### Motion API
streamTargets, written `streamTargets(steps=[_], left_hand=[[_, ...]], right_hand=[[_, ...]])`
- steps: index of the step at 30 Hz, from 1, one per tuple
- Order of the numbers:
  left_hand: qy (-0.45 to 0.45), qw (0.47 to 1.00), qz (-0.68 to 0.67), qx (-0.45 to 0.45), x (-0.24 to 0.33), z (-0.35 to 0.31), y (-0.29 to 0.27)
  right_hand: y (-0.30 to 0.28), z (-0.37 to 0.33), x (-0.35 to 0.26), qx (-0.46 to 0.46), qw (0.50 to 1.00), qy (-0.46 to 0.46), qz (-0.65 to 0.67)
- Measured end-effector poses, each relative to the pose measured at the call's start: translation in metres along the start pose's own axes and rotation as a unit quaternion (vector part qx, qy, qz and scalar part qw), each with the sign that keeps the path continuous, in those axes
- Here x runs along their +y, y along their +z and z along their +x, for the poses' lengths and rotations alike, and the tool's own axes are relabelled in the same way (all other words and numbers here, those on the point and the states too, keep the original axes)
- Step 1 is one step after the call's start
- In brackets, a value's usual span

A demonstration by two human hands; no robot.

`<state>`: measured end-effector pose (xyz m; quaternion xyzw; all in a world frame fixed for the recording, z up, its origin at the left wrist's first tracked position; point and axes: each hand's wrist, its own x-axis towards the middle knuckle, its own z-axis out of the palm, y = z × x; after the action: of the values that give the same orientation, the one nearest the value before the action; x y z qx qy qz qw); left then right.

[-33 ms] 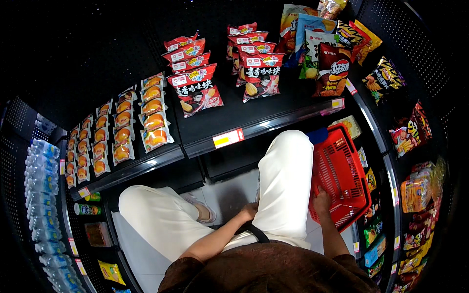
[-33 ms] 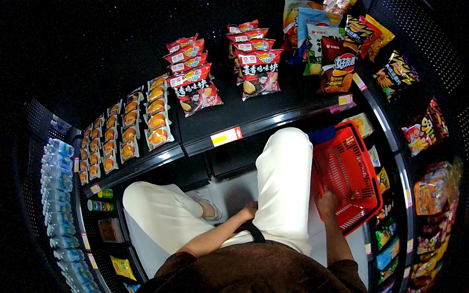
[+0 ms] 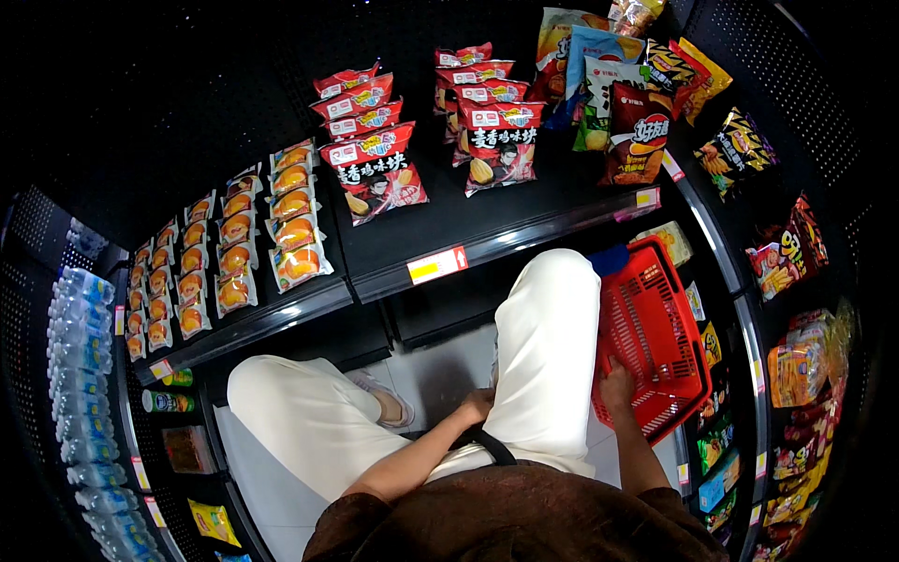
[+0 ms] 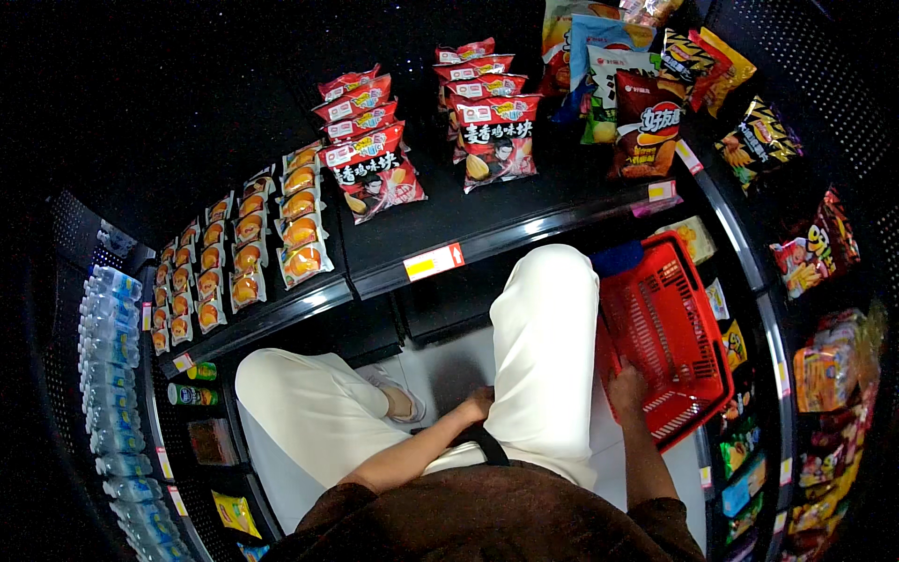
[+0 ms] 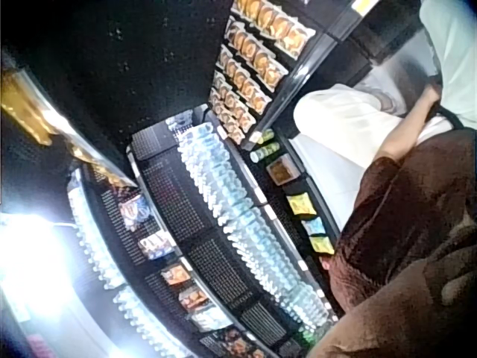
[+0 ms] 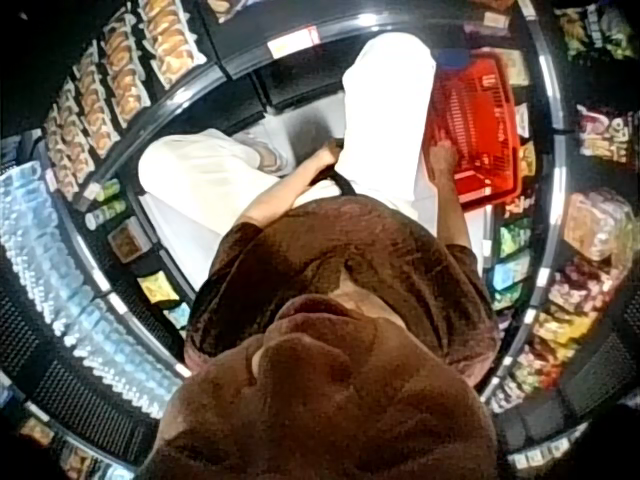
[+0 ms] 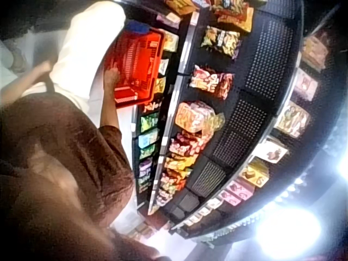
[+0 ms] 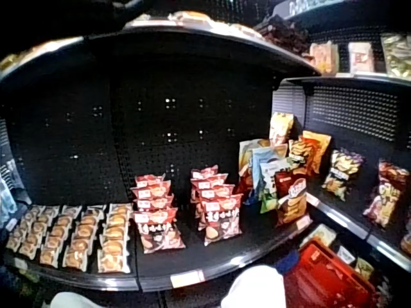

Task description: The person kneels in a store aisle and repeatedly takes packaged snacks from a red shopping basket, then places them on the shelf in neat rows. The person handles small snack packs and larger chip bags, arranging them by type.

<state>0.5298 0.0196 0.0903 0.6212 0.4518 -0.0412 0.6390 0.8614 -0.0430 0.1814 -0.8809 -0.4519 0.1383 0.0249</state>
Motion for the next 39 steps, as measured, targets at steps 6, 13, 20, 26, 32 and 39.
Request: streamTargets(steps=[6,13,20,26,32,39], left_hand=[[0.027,0.999,-0.02,0.023,-0.032,0.021,0.013],[0.009,0.998,-0.06,0.023,-0.014,0.01,0.01],[0.001,1.0,-0.016,0.024,-0.011,0.005,0.002],[-0.014,0.999,-0.022,0.018,0.021,-0.015,-0.009],[0.042,0.996,0.058,0.051,-0.022,0.007,-0.001],[0.006,0.995,-0.05,0.083,-0.016,-0.008,-0.002]], right_hand=[[0.0,-0.002,0.001,0.024,0.999,-0.021,0.014],[0.002,-0.003,0.005,0.027,0.999,-0.021,0.016],[-0.008,-0.003,-0.009,-0.002,1.0,-0.011,0.001],[-0.001,-0.004,0.003,0.001,1.0,0.004,0.015],[-0.005,0.001,-0.004,-0.02,1.0,0.01,0.006],[0.002,0.001,0.003,-0.005,0.999,-0.005,0.039]])
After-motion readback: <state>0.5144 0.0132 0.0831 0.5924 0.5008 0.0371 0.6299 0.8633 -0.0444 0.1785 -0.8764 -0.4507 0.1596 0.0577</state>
